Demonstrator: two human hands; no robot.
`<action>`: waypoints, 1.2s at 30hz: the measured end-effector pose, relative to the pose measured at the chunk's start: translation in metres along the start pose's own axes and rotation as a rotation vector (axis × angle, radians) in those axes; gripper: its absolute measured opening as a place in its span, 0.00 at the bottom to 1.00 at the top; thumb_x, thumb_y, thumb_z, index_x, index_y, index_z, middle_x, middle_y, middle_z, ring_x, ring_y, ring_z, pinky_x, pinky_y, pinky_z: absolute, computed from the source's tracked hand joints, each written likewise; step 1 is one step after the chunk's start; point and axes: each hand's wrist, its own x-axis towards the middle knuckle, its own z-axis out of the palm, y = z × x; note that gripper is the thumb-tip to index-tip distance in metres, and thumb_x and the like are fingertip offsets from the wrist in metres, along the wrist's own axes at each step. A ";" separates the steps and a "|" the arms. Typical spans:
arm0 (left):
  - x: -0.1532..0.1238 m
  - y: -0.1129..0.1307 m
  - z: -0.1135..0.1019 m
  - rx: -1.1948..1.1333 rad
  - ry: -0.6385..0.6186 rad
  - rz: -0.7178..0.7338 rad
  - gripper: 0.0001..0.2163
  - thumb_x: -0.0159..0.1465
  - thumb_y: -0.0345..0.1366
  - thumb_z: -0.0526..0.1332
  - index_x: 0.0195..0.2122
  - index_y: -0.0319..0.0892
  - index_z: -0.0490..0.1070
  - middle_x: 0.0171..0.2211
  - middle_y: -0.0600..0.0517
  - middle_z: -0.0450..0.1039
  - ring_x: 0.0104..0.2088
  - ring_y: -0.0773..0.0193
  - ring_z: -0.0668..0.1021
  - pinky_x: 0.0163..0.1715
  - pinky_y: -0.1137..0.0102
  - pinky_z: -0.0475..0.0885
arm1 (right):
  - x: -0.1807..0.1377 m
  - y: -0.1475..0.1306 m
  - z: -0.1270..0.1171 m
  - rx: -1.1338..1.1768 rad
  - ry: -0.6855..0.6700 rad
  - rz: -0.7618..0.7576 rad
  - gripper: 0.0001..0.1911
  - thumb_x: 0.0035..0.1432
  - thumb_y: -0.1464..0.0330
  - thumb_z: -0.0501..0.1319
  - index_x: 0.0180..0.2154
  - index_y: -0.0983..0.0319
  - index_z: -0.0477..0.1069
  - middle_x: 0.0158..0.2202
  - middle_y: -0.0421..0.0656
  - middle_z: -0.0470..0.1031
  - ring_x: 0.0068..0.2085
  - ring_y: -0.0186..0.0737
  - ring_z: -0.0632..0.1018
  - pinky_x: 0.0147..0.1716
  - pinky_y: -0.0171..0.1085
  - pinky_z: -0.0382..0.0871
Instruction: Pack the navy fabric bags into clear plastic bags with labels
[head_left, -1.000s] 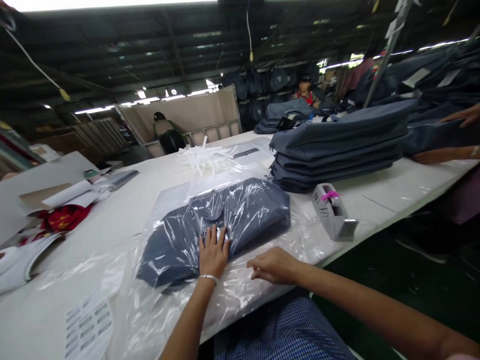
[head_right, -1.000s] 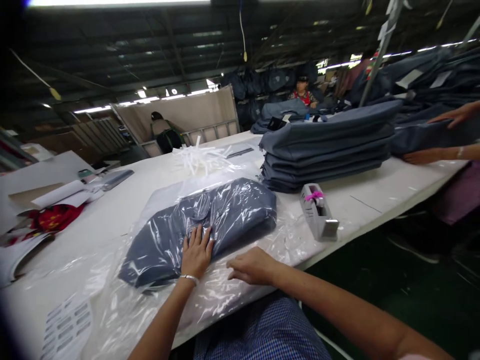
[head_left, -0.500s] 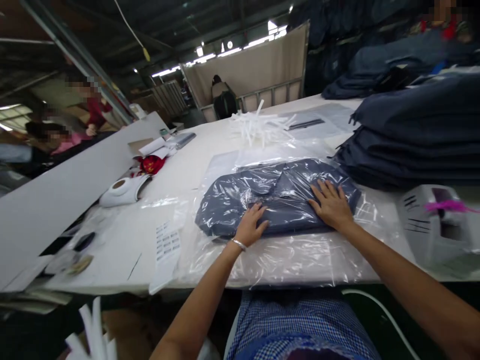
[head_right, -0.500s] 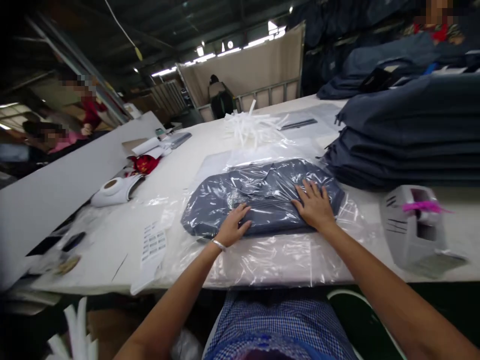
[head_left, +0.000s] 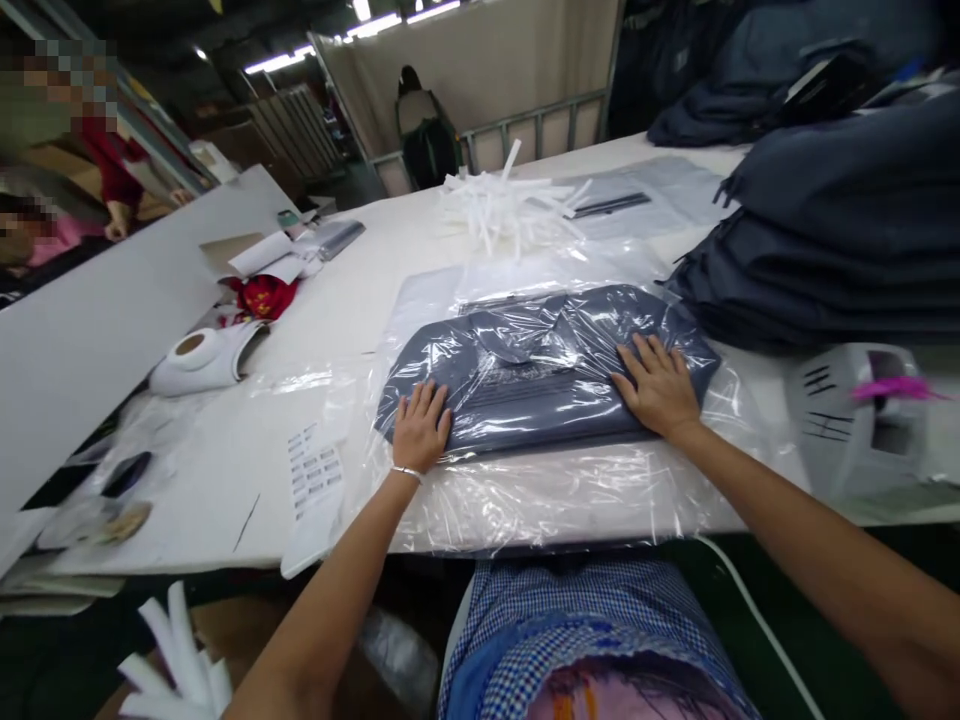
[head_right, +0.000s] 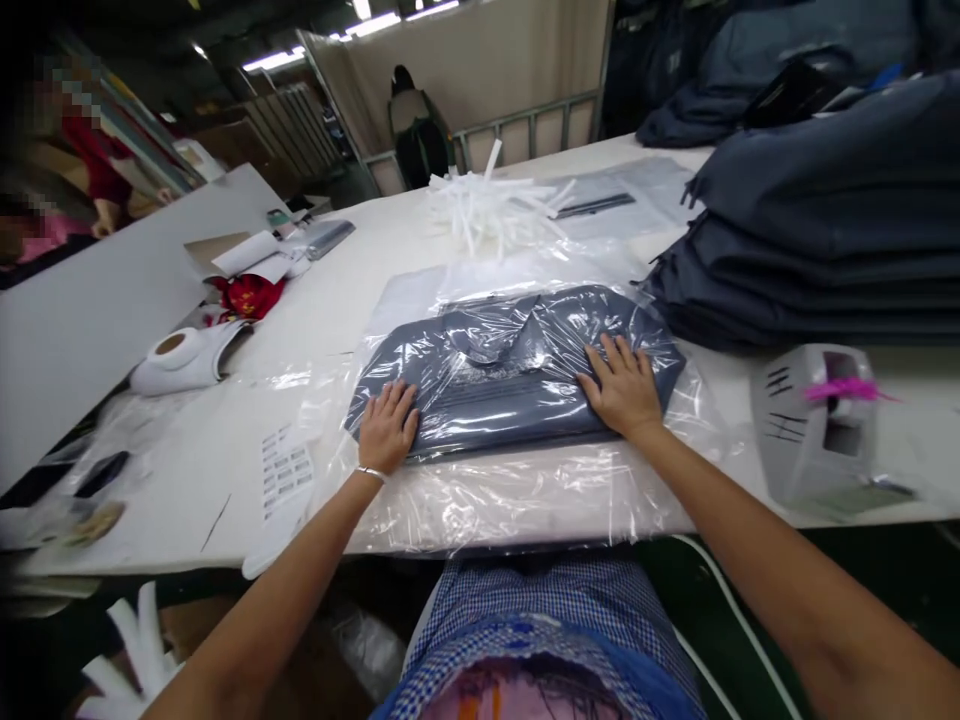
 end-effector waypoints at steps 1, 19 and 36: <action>0.001 0.002 -0.001 0.004 -0.001 0.053 0.22 0.71 0.38 0.50 0.66 0.47 0.58 0.67 0.46 0.57 0.69 0.51 0.56 0.67 0.46 0.48 | 0.001 -0.001 0.000 0.006 0.005 -0.003 0.28 0.67 0.60 0.52 0.65 0.63 0.59 0.68 0.53 0.55 0.68 0.58 0.55 0.63 0.60 0.50; -0.040 0.046 -0.005 -0.089 -0.138 0.263 0.22 0.70 0.38 0.51 0.65 0.49 0.60 0.67 0.44 0.56 0.67 0.49 0.59 0.65 0.46 0.53 | -0.057 -0.005 -0.019 0.353 -0.046 -0.340 0.32 0.66 0.81 0.43 0.66 0.55 0.56 0.68 0.45 0.58 0.69 0.43 0.54 0.66 0.55 0.54; -0.035 0.044 -0.011 -0.078 -0.226 0.280 0.22 0.70 0.43 0.50 0.65 0.48 0.61 0.68 0.43 0.55 0.68 0.49 0.57 0.65 0.47 0.52 | -0.142 -0.057 -0.080 0.415 -0.114 -0.525 0.12 0.65 0.74 0.56 0.48 0.59 0.73 0.56 0.45 0.75 0.60 0.44 0.71 0.63 0.54 0.59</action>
